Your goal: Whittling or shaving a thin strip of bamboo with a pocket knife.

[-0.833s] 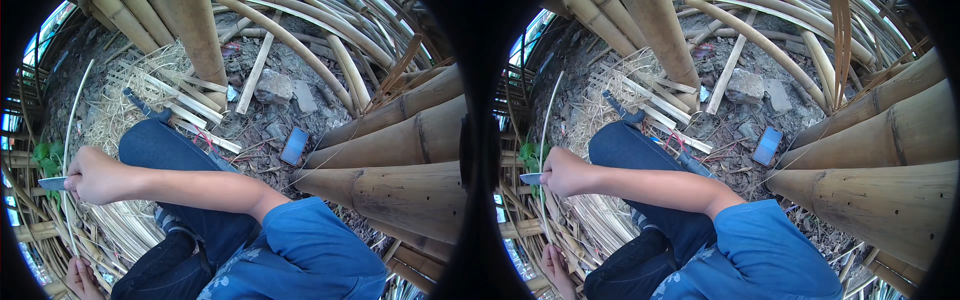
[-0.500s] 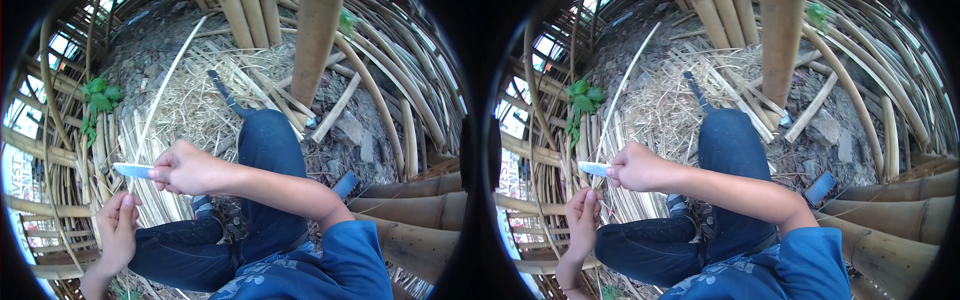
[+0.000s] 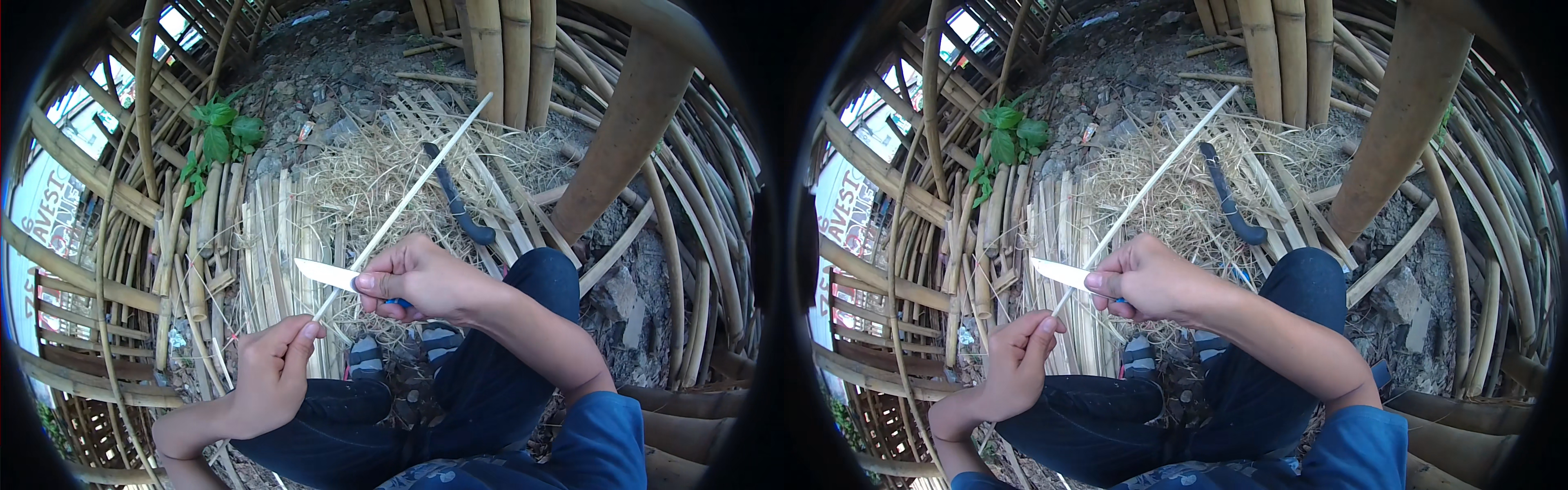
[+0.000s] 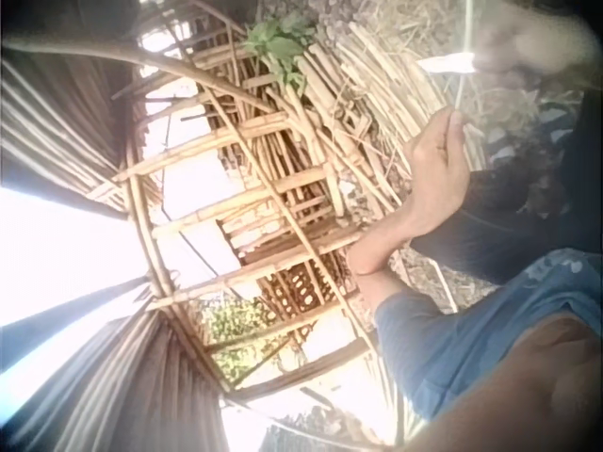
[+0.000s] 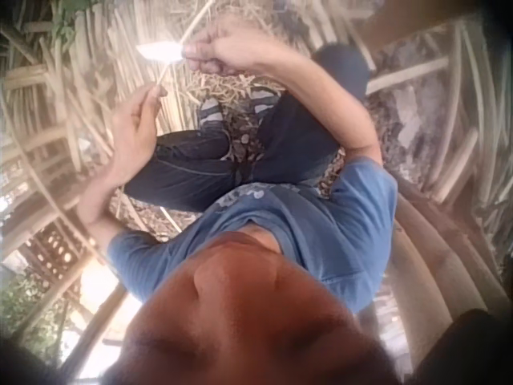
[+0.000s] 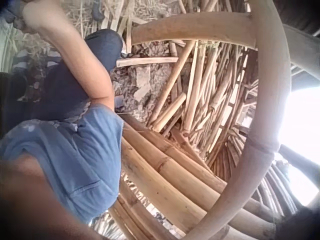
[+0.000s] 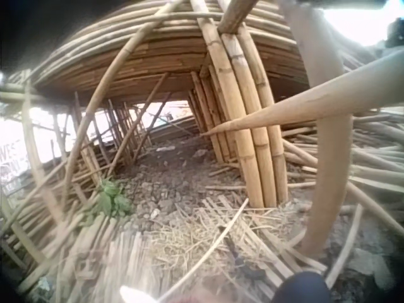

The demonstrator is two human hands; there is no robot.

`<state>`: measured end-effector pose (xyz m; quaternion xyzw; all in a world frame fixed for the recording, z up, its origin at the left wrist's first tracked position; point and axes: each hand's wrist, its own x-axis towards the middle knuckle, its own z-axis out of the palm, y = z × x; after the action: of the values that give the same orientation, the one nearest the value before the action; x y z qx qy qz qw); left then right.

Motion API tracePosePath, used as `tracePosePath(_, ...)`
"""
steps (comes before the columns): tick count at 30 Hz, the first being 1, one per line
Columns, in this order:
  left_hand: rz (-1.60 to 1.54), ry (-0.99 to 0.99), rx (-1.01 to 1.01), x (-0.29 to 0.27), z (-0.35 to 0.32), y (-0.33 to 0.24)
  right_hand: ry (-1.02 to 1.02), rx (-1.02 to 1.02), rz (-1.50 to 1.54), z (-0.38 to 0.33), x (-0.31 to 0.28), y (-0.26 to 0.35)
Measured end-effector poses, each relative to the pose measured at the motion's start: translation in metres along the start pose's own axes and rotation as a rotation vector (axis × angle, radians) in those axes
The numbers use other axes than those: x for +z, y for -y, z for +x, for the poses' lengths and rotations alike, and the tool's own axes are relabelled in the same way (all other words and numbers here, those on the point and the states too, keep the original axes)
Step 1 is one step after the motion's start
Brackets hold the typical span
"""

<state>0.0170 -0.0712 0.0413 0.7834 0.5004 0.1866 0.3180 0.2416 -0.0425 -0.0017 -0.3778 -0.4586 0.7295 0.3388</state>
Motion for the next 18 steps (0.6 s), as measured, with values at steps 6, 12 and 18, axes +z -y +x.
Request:
tracePosePath(6, -0.104, 0.027, -0.028, 0.001, 0.016, 0.017, -0.157, -0.091, -0.080, 0.010, -0.018, -0.008)
tracePosePath(12, -0.121, 0.077, -0.107, -0.003, 0.008, 0.028, -0.213, -0.025, 0.051, 0.016, -0.040, -0.014)
tracePosePath(18, -0.083, 0.081, -0.101, -0.003, 0.009, 0.030, -0.091, 0.100, 0.090, 0.020, -0.029, -0.022)
